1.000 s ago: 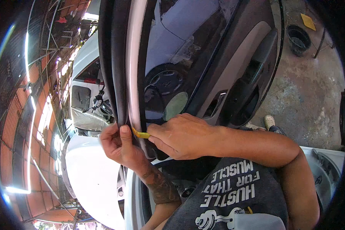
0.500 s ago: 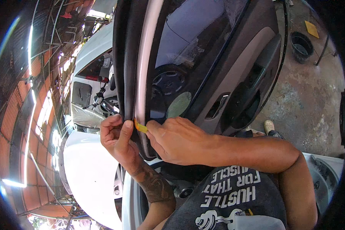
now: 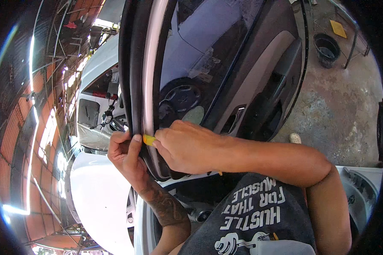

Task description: The person tucks the rubber weatherstripping into the car door frame around the window using a plastic pry tool.

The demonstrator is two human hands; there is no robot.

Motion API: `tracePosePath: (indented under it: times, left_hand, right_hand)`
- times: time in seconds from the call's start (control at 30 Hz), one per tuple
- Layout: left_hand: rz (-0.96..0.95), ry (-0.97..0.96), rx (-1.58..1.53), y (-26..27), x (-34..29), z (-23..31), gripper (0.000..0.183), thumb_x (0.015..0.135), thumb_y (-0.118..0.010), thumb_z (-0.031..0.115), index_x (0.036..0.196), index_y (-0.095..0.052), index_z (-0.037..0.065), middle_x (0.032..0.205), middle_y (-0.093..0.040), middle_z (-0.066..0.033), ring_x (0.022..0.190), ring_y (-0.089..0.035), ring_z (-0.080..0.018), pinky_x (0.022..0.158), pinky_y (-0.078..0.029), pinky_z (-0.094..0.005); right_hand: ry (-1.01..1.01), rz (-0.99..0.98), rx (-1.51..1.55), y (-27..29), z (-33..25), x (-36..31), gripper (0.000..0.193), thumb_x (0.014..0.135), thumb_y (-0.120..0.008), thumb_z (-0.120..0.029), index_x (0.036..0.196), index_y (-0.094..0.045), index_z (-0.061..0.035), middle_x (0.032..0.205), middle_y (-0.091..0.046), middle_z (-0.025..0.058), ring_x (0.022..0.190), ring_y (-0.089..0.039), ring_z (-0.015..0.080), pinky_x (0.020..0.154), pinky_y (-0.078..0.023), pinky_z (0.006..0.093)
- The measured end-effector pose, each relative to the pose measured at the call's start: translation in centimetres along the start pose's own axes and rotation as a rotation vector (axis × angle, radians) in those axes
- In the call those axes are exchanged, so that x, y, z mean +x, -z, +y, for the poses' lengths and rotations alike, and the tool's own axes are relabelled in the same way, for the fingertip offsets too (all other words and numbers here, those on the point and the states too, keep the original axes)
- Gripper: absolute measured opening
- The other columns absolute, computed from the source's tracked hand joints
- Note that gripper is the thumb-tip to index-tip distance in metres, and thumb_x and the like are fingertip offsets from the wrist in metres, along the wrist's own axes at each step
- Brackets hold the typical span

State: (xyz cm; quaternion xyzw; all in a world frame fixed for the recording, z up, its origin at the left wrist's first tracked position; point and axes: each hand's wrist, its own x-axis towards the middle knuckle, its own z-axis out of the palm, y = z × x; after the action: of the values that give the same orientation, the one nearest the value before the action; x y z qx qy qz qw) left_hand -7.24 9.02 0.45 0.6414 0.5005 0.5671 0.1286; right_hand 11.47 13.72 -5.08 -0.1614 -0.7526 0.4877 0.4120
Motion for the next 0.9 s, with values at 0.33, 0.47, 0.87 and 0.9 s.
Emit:
tracePosePath:
  times: [0.33,0.47,0.87,0.9]
  left_hand:
    - [-0.034,-0.140,0.540,-2.6,0.9,2.6,0.041,0.070,-0.085,0.007,0.104,-0.064,-0.001,0.086,-0.061,-0.0009,0.077,-0.056,-0.0096,0.076,-0.046,-0.0227]
    - [0.043,-0.121,0.511,-2.3,1.4,2.6,0.021,0.077,-0.080,0.003,0.091,-0.066,-0.003,0.078,-0.061,-0.0008,0.072,-0.055,-0.0077,0.071,-0.045,-0.0212]
    - [-0.033,-0.121,0.316,-1.5,2.1,1.6,0.018,0.085,-0.077,0.011,0.086,-0.062,0.001,0.077,-0.064,-0.0002,0.069,-0.055,-0.0058,0.065,-0.043,-0.0189]
    - [-0.034,-0.130,0.326,-1.3,2.1,1.5,0.019,0.085,-0.078,0.011,0.086,-0.062,0.001,0.077,-0.064,-0.0004,0.069,-0.055,-0.0058,0.065,-0.044,-0.0190]
  right_hand:
    - [0.101,0.010,-0.211,-1.1,-0.8,-1.0,0.022,0.087,-0.052,-0.012,0.096,-0.060,0.0071,0.077,-0.066,0.0279,0.073,-0.068,0.0436,0.069,-0.054,0.0504]
    - [0.037,0.020,-0.197,-1.0,-0.8,-1.0,0.025,0.088,-0.052,-0.014,0.099,-0.058,0.0082,0.076,-0.066,0.0276,0.071,-0.068,0.0443,0.066,-0.054,0.0506]
    - [0.084,0.116,-0.137,-1.2,-0.4,-0.9,0.028,0.093,-0.049,-0.018,0.098,-0.058,0.0072,0.065,-0.062,0.0269,0.061,-0.064,0.0458,0.061,-0.051,0.0547]
    - [0.096,0.131,-0.126,-1.3,-0.4,-0.9,0.028,0.093,-0.049,-0.019,0.097,-0.058,0.0072,0.064,-0.061,0.0270,0.060,-0.063,0.0459,0.062,-0.050,0.0552]
